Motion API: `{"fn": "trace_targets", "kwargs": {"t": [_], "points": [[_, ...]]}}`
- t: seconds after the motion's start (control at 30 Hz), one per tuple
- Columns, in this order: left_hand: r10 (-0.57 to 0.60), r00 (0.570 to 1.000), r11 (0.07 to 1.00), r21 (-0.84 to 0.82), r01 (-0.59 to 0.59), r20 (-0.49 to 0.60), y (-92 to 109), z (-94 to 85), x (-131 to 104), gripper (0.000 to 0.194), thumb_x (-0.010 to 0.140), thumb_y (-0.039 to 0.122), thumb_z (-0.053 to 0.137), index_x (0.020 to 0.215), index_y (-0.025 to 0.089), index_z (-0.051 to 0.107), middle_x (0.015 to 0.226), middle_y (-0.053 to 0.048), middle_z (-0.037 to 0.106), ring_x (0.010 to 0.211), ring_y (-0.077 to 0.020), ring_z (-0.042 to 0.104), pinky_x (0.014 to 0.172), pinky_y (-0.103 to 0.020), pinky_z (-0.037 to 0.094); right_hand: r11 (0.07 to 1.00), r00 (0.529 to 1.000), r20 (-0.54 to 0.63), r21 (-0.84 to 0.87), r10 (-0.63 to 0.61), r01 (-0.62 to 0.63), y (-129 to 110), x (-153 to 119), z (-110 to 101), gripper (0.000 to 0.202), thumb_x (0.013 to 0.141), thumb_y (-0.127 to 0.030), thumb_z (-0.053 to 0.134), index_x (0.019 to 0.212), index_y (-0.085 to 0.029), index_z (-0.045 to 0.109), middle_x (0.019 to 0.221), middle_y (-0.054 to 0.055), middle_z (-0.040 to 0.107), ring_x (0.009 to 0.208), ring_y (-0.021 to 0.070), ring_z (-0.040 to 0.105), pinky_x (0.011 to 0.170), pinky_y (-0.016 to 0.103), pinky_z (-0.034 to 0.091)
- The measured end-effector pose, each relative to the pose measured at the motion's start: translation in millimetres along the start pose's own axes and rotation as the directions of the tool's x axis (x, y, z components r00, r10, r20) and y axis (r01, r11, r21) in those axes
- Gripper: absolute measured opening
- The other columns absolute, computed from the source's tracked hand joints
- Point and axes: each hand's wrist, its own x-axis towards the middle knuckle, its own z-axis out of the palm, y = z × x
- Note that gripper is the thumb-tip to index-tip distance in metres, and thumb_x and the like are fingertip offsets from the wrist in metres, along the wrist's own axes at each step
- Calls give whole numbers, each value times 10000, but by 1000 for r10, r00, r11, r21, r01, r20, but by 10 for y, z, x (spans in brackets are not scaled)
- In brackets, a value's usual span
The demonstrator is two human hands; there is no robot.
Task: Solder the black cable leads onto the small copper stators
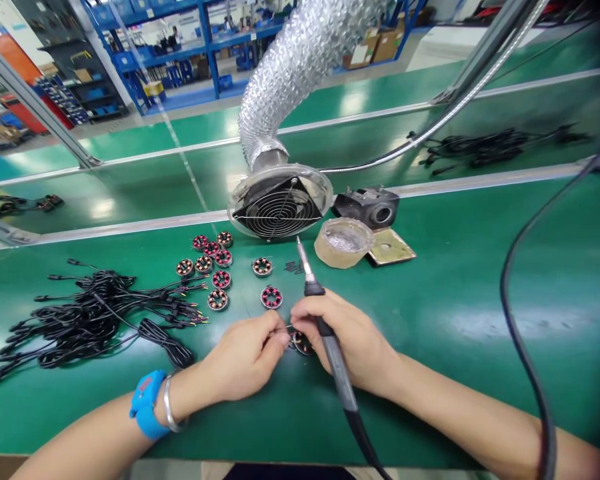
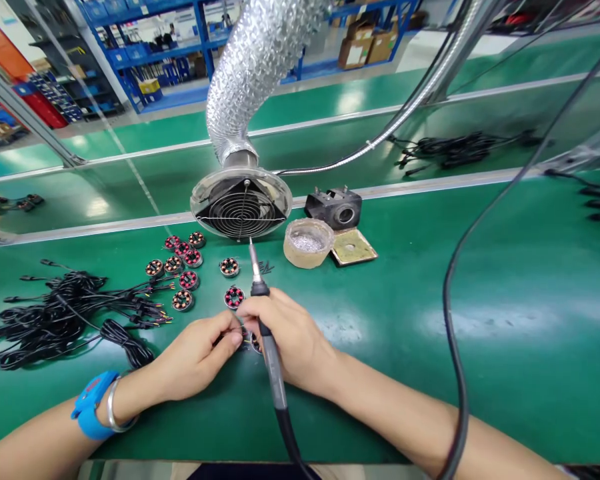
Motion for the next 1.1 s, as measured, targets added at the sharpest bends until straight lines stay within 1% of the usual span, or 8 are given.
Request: {"fn": "trace_targets", "kwargs": {"t": [0.1,0.2,0.4,0.53,0.63,0.77,0.93,1.1], "points": [[1,1000,1000,-10,-1,-18,-18,-15,-7,189,961,308,397,829,202,481,732,25,522,673,-136,473,631,-260,343,998,998,55,57,23,-26,37,-18,-46,189,910,-91,490,1045,-223,501,796,-4,604,712,125,569,658,240,505],[-15,1000,996,-89,14,-19,-58,-14,-12,177,957,300,417,830,200,490,704,39,515,651,-121,463,611,-248,329,998,997,82,70,2,-7,55,-32,-38,197,910,-91,488,1059,-220,500,814,-2,613,700,117,572,662,231,510],[-55,998,976,-213,48,-25,-100,-23,10,209,944,307,444,789,185,514,634,59,451,593,-99,392,558,-230,298,998,999,31,60,-34,32,49,-19,1,200,918,-104,483,1086,-202,528,849,22,658,709,125,595,647,234,521],[-79,997,971,-228,73,-18,-105,-36,24,205,933,293,458,776,178,521,631,64,444,588,-91,374,551,-221,295,998,1000,-13,62,8,-7,-37,-29,-160,311,922,-90,502,1207,-208,542,856,20,690,709,125,626,676,240,532],[-108,994,962,-254,103,-7,-122,-30,28,211,926,292,460,761,175,520,627,65,439,586,-87,372,549,-215,299,999,998,-50,21,45,-44,-132,-86,-344,398,923,-151,523,1315,-223,522,749,6,649,625,137,602,579,255,500],[-134,991,948,-291,130,6,-146,-13,29,209,918,290,465,756,173,524,621,66,431,578,-83,373,544,-208,302,988,985,-86,58,149,-145,-193,-139,-493,257,892,-200,526,1115,-223,650,699,15,606,566,134,539,488,262,416],[-142,990,937,-321,140,18,-158,-1,38,216,915,300,467,752,171,525,621,64,426,581,-84,377,546,-206,308,958,963,-82,159,255,-240,-144,-105,-471,135,801,-129,521,854,-205,620,652,-10,596,532,115,518,484,241,397],[-153,988,934,-323,152,25,-149,-4,35,221,920,303,465,752,172,521,618,65,416,576,-83,373,541,-204,308,951,963,-59,189,262,-247,-116,-93,-436,137,782,-119,504,818,-203,605,638,-30,580,523,94,499,488,219,389]]}}
